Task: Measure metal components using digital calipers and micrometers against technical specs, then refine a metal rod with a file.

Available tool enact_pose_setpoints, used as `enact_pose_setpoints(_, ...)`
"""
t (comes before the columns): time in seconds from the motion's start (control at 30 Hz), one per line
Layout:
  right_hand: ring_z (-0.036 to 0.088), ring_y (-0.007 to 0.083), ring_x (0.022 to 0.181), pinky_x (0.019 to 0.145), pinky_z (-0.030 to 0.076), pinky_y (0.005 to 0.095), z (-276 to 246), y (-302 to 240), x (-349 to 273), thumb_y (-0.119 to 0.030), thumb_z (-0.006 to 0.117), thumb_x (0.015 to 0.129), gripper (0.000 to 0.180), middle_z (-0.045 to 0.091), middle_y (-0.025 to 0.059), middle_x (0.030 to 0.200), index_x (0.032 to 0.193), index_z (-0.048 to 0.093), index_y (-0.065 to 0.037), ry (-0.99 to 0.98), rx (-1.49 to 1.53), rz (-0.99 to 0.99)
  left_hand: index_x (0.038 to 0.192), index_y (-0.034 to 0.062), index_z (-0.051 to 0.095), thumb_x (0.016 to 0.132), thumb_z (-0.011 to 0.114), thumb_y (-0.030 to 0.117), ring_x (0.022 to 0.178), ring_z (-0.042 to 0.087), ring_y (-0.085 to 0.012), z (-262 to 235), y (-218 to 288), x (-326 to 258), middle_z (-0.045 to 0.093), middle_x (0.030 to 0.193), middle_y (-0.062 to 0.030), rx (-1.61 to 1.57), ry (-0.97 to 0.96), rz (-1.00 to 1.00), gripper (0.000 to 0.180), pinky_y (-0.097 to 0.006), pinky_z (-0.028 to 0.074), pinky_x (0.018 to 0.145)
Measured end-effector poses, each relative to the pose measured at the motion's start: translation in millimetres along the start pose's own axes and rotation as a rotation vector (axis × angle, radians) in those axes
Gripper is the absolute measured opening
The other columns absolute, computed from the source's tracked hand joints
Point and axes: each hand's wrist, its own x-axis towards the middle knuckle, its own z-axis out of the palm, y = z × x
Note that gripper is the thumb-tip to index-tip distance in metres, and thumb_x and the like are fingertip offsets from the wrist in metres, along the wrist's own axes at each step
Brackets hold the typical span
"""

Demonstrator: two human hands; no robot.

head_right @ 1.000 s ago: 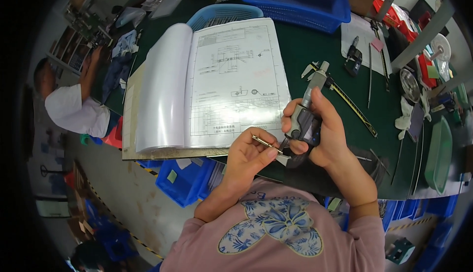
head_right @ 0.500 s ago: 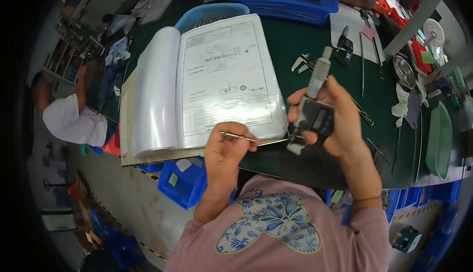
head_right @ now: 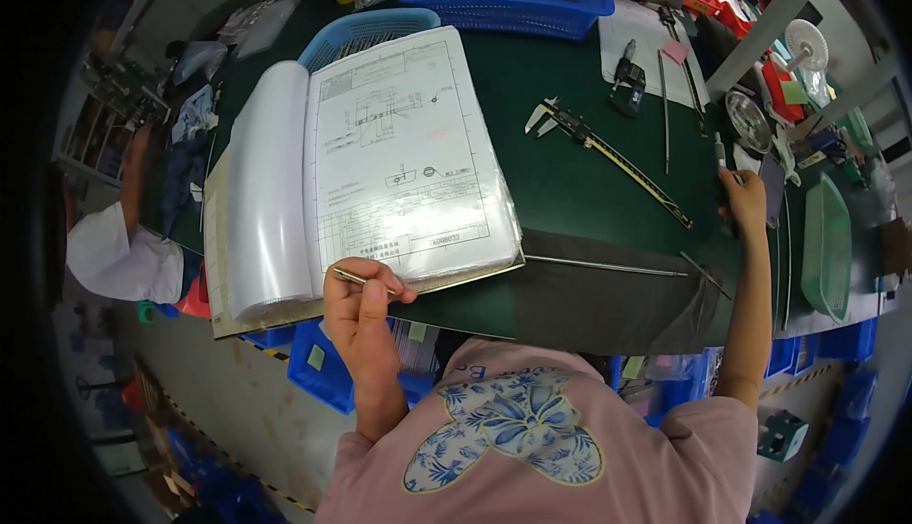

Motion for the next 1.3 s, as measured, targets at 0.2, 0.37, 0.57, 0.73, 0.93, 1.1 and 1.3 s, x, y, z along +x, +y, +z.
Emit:
enact_pose_setpoints(0.2, 0.048, 0.0126, 0.034, 0.03, 0.035, 0.0242, 1, 13, 12, -0.036, 0.063, 0.073, 0.037, 0.048, 0.0036, 0.048, 0.067, 0.055, 0.0, 0.064, -0.076, 0.05, 0.092, -0.0023, 0.05, 0.083, 0.047, 0.009, 0.06, 0.044, -0.0096, -1, 6, 1, 0.046, 0.069, -0.0043, 0.247, 0.0, -0.004, 0.015, -0.023, 0.042, 0.06)
enact_pose_setpoints(0.37, 0.047, 0.0124, 0.032, 0.03, 0.034, 0.0235, 1, 19, 18, -0.037, 0.064, 0.072, 0.039, 0.048, 0.0032, 0.046, 0.062, 0.054, -0.001, 0.047, 0.008, 0.047, 0.112, -0.0041, 0.048, 0.077, 0.058, 0.004, 0.062, 0.045, -0.007, -1, 11, 8, 0.046, 0.07, -0.0016, 0.626, -0.148, 0.212, 0.037, -0.018, 0.039, 0.059)
enact_pose_setpoints(0.57, 0.055, 0.0198, 0.046, 0.045, 0.042, 0.0329, 6, 32, 19, -0.046, 0.058, 0.075, 0.047, 0.054, 0.0099, 0.054, 0.072, 0.059, 0.001, 0.243, -0.241, -0.063, 0.1, -0.0031, 0.05, 0.069, 0.064, -0.004, 0.064, 0.051, -0.0075, 7, 9, 7, 0.052, 0.072, -0.0042, 0.252, 0.06, 0.078, 0.034, -0.018, 0.042, 0.06)
enact_pose_setpoints(0.73, 0.054, 0.0366, 0.08, 0.068, 0.042, 0.0403, 13, 44, 15, -0.046, 0.044, 0.082, 0.048, 0.058, 0.0203, 0.08, 0.084, 0.059, 0.0, 0.321, -0.481, -0.225, 0.087, -0.0011, 0.054, 0.068, 0.063, -0.004, 0.065, 0.053, -0.0103, 7, 8, 10, 0.056, 0.074, -0.0065, 0.331, 0.014, 0.163, 0.021, -0.02, 0.043, 0.059)
enact_pose_setpoints(0.93, 0.054, 0.0334, 0.081, 0.069, 0.042, 0.0408, 23, 8, -11, -0.035, 0.047, 0.083, 0.036, 0.056, 0.0164, 0.089, 0.09, 0.058, -0.002, 0.565, -0.753, -0.294, 0.078, 0.0003, 0.058, 0.066, 0.062, -0.005, 0.065, 0.054, -0.0158, 11, 6, 8, 0.056, 0.073, -0.0082, 0.464, -0.104, 0.289, 0.014, -0.023, 0.042, 0.057)
enact_pose_setpoints(1.1, 0.055, 0.0251, 0.076, 0.07, 0.043, 0.0306, 55, -85, -105, -0.009, 0.058, 0.073, 0.018, 0.056, 0.0108, 0.082, 0.09, 0.057, -0.002, -0.033, 0.074, -0.787, 0.08, 0.0005, 0.058, 0.066, 0.062, -0.005, 0.064, 0.054, -0.0159, 21, 0, 8, 0.056, 0.073, -0.0081, 0.422, -0.157, 0.254, 0.015, -0.023, 0.042, 0.058)
enact_pose_setpoints(1.3, 0.054, 0.0214, 0.063, 0.06, 0.038, 0.0305, 96, -150, -180, -0.009, 0.067, 0.06, 0.024, 0.057, 0.006, 0.071, 0.083, 0.059, -0.005, -0.402, 0.392, -1.303, 0.08, 0.0004, 0.059, 0.067, 0.062, -0.004, 0.065, 0.054, -0.0159, 29, 1, 7, 0.056, 0.074, -0.0083, 0.398, -0.258, 0.205, 0.014, -0.023, 0.042, 0.058)
